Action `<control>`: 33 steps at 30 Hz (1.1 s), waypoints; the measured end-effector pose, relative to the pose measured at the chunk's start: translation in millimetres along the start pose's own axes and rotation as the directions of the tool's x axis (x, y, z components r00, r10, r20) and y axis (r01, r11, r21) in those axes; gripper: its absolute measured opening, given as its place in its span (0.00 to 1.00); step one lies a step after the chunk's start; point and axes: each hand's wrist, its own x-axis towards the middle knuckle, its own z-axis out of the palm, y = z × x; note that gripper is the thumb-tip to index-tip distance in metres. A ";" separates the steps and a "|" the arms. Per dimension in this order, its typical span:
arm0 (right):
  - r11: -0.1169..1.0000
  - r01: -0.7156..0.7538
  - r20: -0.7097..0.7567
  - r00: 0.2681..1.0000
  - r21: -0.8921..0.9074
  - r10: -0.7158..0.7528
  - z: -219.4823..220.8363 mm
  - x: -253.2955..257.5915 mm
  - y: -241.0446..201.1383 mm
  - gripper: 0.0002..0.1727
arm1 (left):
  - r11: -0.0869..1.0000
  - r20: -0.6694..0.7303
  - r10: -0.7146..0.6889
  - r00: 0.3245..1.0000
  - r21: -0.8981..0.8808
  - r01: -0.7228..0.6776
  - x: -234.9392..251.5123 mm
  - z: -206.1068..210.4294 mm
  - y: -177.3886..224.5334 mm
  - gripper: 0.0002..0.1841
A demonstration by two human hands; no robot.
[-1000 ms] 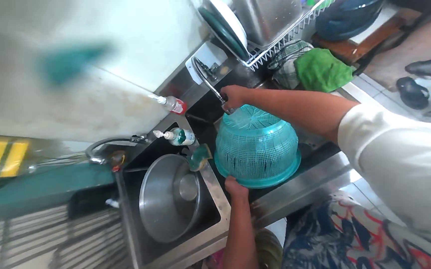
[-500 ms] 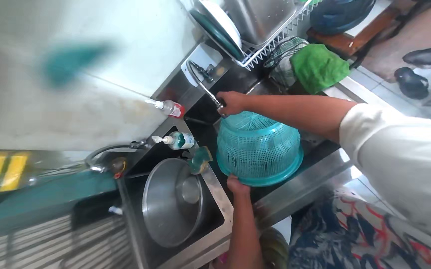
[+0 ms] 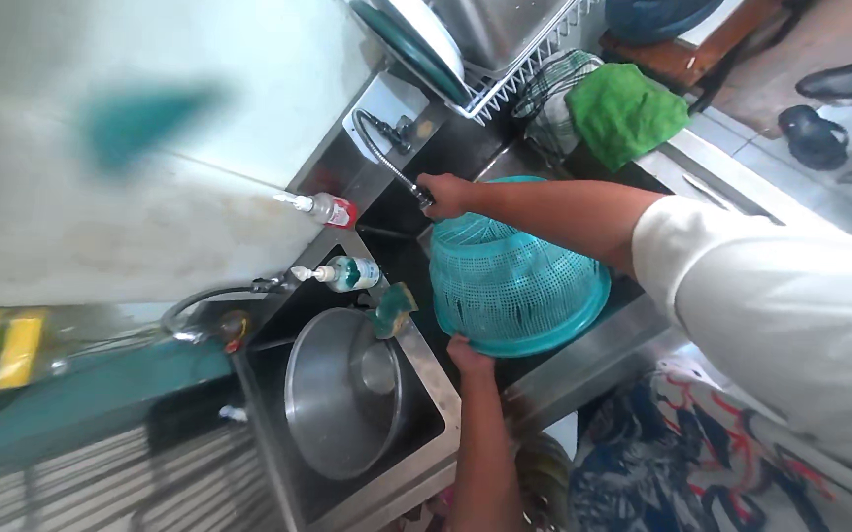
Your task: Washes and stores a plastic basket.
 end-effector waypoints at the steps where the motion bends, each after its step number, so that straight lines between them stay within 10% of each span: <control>1: 1.000 -0.007 -0.004 1.000 -0.020 0.007 -0.4 2.5 2.8 0.32 | 1.000 0.008 -0.009 1.000 -0.013 0.009 -0.8 -0.9 0.0 0.09; 21: 0.981 0.112 -0.002 0.994 0.159 -0.113 -3.3 2.7 -26.3 0.29 | 0.985 -0.236 0.025 0.971 0.171 0.016 -25.8 42.2 10.3 0.15; 33: 0.998 -0.015 0.031 0.999 -0.064 0.017 -0.4 6.0 -47.4 0.35 | 0.937 -0.269 0.121 0.955 0.349 -0.021 -58.4 66.2 10.6 0.14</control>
